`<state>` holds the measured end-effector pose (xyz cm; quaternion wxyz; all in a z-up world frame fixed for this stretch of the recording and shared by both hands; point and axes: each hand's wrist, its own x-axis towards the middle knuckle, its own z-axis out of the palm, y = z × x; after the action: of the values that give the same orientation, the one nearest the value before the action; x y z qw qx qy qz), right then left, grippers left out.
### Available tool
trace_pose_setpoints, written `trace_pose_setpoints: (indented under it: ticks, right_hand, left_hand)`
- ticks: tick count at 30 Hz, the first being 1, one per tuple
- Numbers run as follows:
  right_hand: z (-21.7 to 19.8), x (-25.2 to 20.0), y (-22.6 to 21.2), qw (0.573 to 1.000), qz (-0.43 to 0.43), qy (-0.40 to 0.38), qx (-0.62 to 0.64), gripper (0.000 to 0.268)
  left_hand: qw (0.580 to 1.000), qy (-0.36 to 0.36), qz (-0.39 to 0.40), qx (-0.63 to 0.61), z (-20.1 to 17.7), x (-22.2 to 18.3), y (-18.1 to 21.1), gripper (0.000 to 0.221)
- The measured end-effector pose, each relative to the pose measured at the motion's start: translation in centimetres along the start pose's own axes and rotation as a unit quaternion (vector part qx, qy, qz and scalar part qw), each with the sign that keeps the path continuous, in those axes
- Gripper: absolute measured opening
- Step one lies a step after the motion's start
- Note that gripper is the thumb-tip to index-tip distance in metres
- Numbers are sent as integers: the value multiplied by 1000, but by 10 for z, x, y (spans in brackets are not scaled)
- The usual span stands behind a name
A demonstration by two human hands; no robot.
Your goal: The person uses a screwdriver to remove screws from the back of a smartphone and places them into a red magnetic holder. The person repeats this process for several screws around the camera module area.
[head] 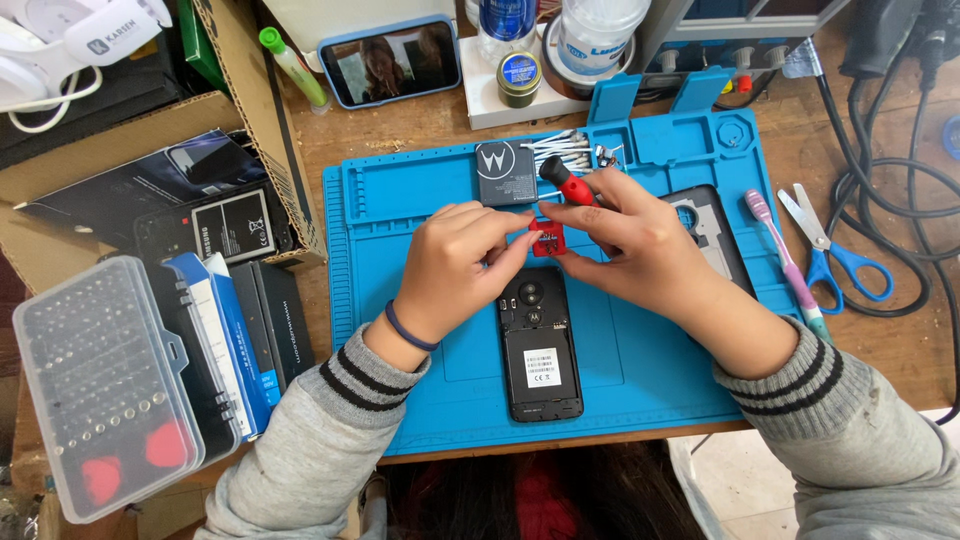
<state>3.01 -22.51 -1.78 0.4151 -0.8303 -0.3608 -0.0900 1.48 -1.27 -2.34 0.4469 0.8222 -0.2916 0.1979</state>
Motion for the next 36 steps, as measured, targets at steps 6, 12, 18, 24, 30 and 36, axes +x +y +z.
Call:
trace_pose_setpoints:
  ticks: [6,12,18,24,30,36]
  right_hand:
    - [1,-1,-1,1000,7,9,11,43]
    - [-1,0,-2,1000,3,10,10,43]
    - [-1,1,-2,1000,-5,18,15,42]
    - [3,-3,8,998,6,28,62,42]
    - [8,-9,14,989,51,28,136,44]
    - [14,-10,13,967,74,42,239,46]
  left_hand:
    - [969,1,-161,-188,9,-5,-10,11]
    - [970,7,-155,-189,7,-2,-5,23]
    - [986,23,-100,-130,7,-1,-2,17]
    - [989,35,-68,-126,3,1,-2,12]
    - [991,35,-50,-118,1,2,0,12]
    - [993,51,-13,-108,3,2,0,11]
